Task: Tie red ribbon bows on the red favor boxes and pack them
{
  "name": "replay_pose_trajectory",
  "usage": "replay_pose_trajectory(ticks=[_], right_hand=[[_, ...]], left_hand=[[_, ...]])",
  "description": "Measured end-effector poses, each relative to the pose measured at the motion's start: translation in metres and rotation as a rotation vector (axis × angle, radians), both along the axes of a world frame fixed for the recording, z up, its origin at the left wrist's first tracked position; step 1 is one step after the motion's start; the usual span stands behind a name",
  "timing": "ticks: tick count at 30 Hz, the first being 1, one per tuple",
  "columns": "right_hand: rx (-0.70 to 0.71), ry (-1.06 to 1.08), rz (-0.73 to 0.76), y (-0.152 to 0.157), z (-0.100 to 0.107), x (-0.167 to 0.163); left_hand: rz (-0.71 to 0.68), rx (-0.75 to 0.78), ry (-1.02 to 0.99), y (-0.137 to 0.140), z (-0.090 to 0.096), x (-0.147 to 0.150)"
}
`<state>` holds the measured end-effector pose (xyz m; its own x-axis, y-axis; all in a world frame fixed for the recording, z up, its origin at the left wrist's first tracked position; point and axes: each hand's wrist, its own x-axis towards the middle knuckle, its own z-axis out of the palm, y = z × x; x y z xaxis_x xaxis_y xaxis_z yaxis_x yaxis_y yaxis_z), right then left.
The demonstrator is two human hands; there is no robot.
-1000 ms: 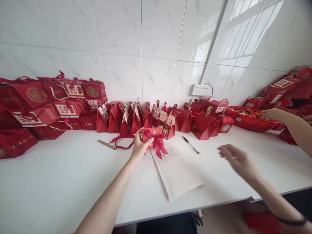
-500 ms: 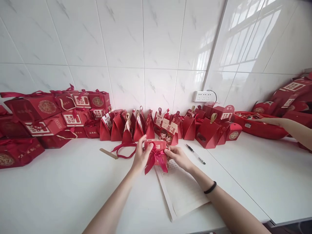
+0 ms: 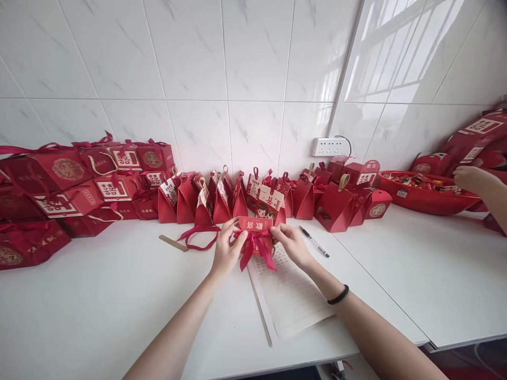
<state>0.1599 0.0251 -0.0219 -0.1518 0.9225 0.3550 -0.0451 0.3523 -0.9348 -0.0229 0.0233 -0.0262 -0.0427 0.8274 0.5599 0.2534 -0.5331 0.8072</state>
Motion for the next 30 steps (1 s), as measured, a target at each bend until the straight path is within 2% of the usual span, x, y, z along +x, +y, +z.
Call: replay_pose_trajectory(ticks=[5,15,24,30], right_hand=[[-0.021,0.027,0.003,0.002,-0.002,0.001],[-0.104,0.141,0.042,0.004,-0.003,0.001],[-0.122,0.183,0.087,0.007,-0.006,0.005],[-0.124,0.187,0.039,0.011,-0.005,0.002]], left_hand=[[-0.051,-0.025,0.011,0.001,0.000,-0.003],[-0.001,-0.053,0.036,-0.001,0.001,-0.001],[-0.119,-0.053,-0.117,0.003,-0.002,-0.002],[-0.004,0.040,0.025,0.012,-0.004,-0.007]])
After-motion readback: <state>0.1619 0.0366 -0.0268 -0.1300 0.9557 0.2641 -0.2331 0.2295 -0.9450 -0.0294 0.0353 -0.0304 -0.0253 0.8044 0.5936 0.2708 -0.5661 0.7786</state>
